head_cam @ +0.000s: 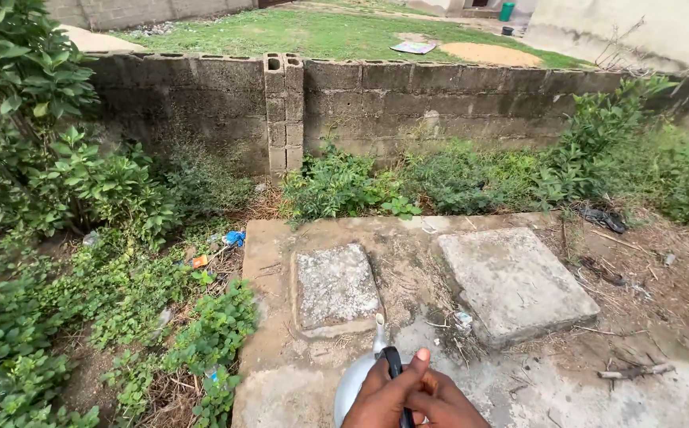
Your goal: Watering various plants in a backyard area using a large metal kettle.
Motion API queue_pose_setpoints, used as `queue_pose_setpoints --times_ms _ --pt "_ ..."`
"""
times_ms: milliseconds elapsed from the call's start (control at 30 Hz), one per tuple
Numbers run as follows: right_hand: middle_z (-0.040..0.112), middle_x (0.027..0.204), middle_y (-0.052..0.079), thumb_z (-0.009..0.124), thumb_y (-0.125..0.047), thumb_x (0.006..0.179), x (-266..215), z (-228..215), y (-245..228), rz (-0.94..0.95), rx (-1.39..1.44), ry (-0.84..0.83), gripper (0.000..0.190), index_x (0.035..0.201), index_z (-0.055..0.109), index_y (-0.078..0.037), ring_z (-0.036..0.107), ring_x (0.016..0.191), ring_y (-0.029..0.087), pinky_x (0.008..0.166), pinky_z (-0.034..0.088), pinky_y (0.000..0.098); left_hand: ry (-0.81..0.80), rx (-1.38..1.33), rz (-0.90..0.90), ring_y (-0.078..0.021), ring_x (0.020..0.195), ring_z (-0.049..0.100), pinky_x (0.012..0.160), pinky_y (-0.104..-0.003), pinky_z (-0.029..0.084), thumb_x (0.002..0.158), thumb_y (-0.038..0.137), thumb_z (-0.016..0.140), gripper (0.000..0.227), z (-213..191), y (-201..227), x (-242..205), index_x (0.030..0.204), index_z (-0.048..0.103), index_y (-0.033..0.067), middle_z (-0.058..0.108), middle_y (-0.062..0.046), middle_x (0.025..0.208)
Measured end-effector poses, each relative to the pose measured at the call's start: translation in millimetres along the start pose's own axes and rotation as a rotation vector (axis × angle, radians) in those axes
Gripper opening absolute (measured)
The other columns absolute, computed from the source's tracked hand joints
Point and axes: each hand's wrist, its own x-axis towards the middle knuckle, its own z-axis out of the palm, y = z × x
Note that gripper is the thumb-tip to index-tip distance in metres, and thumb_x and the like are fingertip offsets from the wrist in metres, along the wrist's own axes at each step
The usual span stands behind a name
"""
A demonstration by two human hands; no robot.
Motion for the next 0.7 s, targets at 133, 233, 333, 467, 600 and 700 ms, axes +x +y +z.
queue_pose_setpoints --times_ms 133,233,333,467,600,700 --pt "0.073 0.091 0.011 0.065 -0.018 0.089 28 -11 -79 0.159 0.180 0.054 0.030 0.114 0.065 -0.001 0.070 0.067 0.020 0.064 0.065 0.0366 -0.013 -0.263 0.008 -0.0148 0.064 0.064 0.055 -0.029 0.053 0.081 0.049 0.084 0.060 27 43 43 0.106 0.063 -0.0005 0.067 -0.007 0.080" --pt "0.072 0.092 0.011 0.066 -0.021 0.091 58 -29 -116 0.071 0.162 0.045 0.030 0.112 0.065 0.001 0.072 0.067 0.019 0.061 0.064 0.0373 0.064 0.006 -0.006 -0.0099 0.060 0.059 0.045 -0.025 0.043 0.080 0.062 0.074 0.062 38 85 71 0.103 0.062 0.0063 0.062 -0.003 0.076" --pt "0.070 0.090 0.009 0.066 -0.021 0.092 99 -47 -136 0.043 0.156 0.017 0.029 0.110 0.064 0.001 0.068 0.065 0.016 0.062 0.065 0.0366 0.067 0.018 0.031 -0.0103 0.060 0.061 0.046 -0.025 0.045 0.081 0.063 0.074 0.066 35 108 116 0.102 0.064 0.0019 0.064 -0.004 0.077" --pt "0.069 0.090 0.008 0.066 -0.021 0.092 166 -64 -166 0.050 0.131 0.022 0.029 0.111 0.063 0.002 0.070 0.068 0.016 0.061 0.064 0.0346 0.091 -0.028 0.031 -0.0133 0.063 0.063 0.048 -0.027 0.046 0.077 0.061 0.074 0.065 19 137 188 0.103 0.062 0.0032 0.065 -0.006 0.080" --pt "0.066 0.091 0.005 0.063 -0.013 0.090 246 -77 -191 0.105 0.126 0.076 0.028 0.114 0.061 0.000 0.070 0.070 0.015 0.062 0.065 0.0372 0.111 -0.044 0.020 -0.0134 0.068 0.064 0.054 -0.027 0.052 0.078 0.059 0.076 0.066 -9 166 275 0.103 0.063 0.0002 0.067 -0.009 0.083" --pt "0.064 0.090 0.004 0.064 -0.011 0.091 310 -87 -202 0.064 0.097 0.067 0.026 0.113 0.059 0.003 0.068 0.071 0.013 0.065 0.067 0.0374 0.110 -0.002 0.002 -0.0110 0.074 0.067 0.061 -0.024 0.055 0.080 0.061 0.077 0.066 -21 196 319 0.107 0.066 0.0009 0.070 -0.009 0.088"
